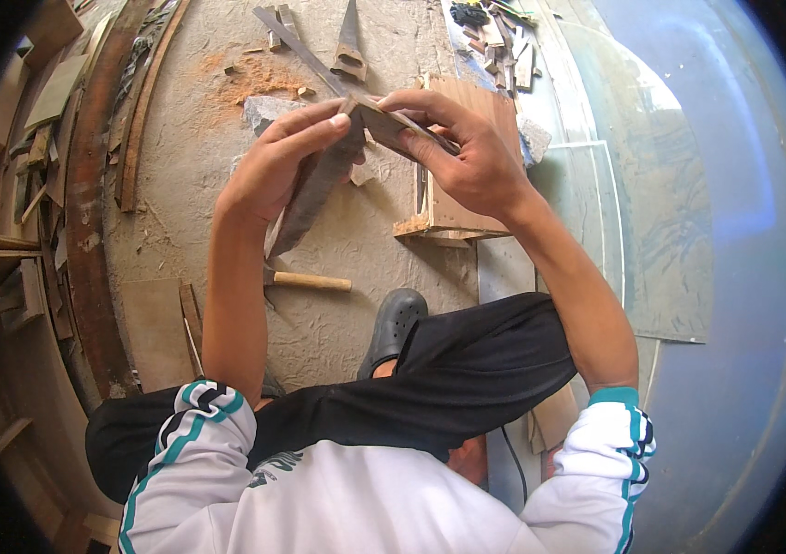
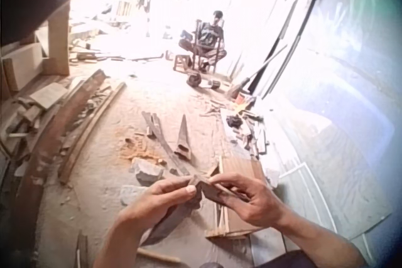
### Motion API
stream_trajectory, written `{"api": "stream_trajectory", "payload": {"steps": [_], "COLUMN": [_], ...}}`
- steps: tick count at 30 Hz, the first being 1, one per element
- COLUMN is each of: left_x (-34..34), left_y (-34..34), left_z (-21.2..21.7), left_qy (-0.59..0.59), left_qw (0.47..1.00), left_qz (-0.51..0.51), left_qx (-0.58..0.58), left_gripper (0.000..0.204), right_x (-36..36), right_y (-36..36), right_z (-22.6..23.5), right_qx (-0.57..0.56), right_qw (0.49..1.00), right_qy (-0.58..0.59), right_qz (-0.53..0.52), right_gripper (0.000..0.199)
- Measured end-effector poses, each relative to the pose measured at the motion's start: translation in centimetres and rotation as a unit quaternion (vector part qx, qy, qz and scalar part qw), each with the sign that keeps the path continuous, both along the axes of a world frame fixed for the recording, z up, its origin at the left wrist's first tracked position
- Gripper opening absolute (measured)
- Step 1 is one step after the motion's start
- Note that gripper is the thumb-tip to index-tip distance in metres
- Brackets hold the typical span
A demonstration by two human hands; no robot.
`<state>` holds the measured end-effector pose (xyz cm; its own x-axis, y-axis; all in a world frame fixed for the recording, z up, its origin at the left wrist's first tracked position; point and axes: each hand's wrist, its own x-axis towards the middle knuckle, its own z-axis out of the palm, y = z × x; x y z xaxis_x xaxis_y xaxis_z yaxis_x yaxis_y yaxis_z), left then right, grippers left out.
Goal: The person sits on the floor and assembles small wooden pieces into a frame-like structure using a hammer to tap them together. They repeatedly adjust and fit the pieces, occasionally using a stone as a support.
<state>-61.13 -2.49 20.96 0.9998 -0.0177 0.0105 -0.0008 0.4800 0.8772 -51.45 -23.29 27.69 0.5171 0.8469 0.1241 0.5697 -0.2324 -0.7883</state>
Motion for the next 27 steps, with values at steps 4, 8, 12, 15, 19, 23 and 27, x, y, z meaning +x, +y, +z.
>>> {"api": "stream_trajectory", "payload": {"steps": [4, 8, 12, 15, 19, 23, 27], "left_x": [0.1, -1.2, -1.5, -1.2, -3.1, -4.0, -3.8], "left_y": [0.0, 2.5, 6.7, 9.6, 11.3, 12.8, 12.0], "left_z": [-0.4, -0.9, -0.3, -1.0, -0.8, -6.5, -10.9], "left_qy": [-0.05, -0.046, 0.035, 0.096, 0.186, 0.213, 0.258], "left_qw": [0.997, 0.973, 0.889, 0.811, 0.705, 0.643, 0.625], "left_qz": [-0.018, -0.033, -0.118, -0.166, -0.211, -0.238, -0.28], "left_qx": [0.06, 0.222, 0.44, 0.553, 0.651, 0.696, 0.681], "left_gripper": [0.046, 0.045, 0.043, 0.037, 0.04, 0.044, 0.05], "right_x": [0.4, 0.3, 0.2, -0.6, -3.5, -6.2, -8.0], "right_y": [0.8, 3.1, 6.9, 10.3, 14.4, 16.6, 16.5], "right_z": [-1.2, -2.8, -5.6, -10.2, -16.6, -22.5, -29.5], "right_qx": [0.023, -0.006, -0.031, -0.01, 0.063, 0.055, 0.087], "right_qw": [1.0, 0.999, 0.997, 0.994, 0.989, 0.978, 0.979], "right_qy": [-0.006, -0.033, 0.007, 0.017, 0.075, 0.173, 0.179], "right_qz": [0.003, 0.028, 0.075, 0.109, 0.111, 0.1, 0.044], "right_gripper": [0.033, 0.032, 0.043, 0.051, 0.049, 0.051, 0.043]}}
